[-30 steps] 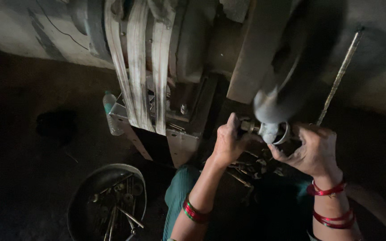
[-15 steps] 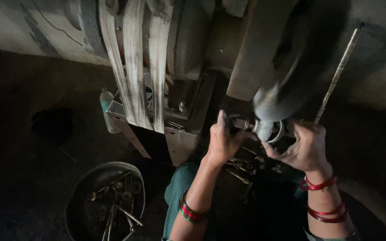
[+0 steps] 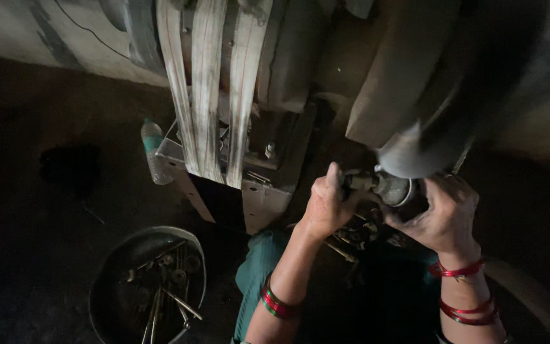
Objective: The person sits on the floor at a spinning grinding machine and presses a brass hardware fitting against the rotating abrasive wheel, repeatedly repositioning and turning the piece to grind and smooth its surfaces. They hold the fitting with both hands, rotating it to present different sides to the wheel throughout the episode.
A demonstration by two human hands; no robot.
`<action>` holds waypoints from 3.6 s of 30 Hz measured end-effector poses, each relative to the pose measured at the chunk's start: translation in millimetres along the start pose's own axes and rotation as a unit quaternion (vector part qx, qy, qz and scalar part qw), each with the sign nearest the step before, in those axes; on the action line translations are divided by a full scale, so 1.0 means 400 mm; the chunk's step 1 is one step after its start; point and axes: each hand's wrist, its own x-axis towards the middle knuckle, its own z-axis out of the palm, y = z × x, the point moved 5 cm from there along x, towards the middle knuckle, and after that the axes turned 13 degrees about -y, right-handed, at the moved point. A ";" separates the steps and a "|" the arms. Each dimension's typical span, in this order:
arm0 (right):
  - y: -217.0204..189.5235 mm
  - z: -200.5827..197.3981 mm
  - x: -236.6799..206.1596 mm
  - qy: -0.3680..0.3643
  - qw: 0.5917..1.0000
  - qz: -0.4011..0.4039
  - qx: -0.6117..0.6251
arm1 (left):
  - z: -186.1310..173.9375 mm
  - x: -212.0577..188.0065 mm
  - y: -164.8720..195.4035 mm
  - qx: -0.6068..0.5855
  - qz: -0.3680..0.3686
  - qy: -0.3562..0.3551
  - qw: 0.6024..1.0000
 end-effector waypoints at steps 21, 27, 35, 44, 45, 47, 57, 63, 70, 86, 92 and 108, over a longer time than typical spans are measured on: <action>0.073 0.002 -0.034 -0.005 0.998 -0.045 0.045 | 0.062 -0.034 0.047 0.129 0.078 0.015 0.988; 0.111 0.029 -0.040 -0.020 0.994 0.009 0.106 | 0.080 -0.002 0.025 0.084 -0.035 0.019 0.996; 0.134 0.046 -0.048 -0.023 0.980 0.024 0.194 | 0.089 0.021 0.006 0.083 -0.088 -0.010 0.993; 0.105 0.029 -0.085 0.002 0.998 -0.025 0.049 | 0.028 -0.029 0.094 0.082 0.107 0.040 0.990; 0.100 0.028 -0.084 0.006 0.998 -0.038 0.039 | 0.025 -0.029 0.097 0.078 0.120 0.039 0.989; 0.102 0.030 -0.080 0.002 0.999 -0.024 0.046 | 0.026 -0.020 0.088 0.081 0.087 0.030 0.992; 0.128 0.044 -0.064 -0.009 0.993 0.003 0.118 | 0.053 0.021 0.044 0.077 -0.052 0.036 0.995; 0.113 0.037 -0.090 -0.010 0.992 -0.002 0.128 | 0.023 -0.009 0.075 0.093 0.048 0.033 0.994; 0.100 0.030 -0.128 -0.018 0.996 -0.030 0.081 | -0.019 -0.028 0.091 0.049 0.107 0.029 0.993; 0.177 0.086 -0.147 -0.067 0.997 0.041 0.015 | -0.014 0.045 0.061 -0.020 -0.012 -0.017 1.000; 0.194 0.112 -0.147 -0.072 0.995 0.058 0.028 | -0.016 0.067 0.028 -0.066 -0.117 -0.017 0.991; 0.058 0.044 -0.055 -0.126 0.918 0.131 0.353 | -0.065 0.102 0.055 -0.169 -0.160 -0.009 0.973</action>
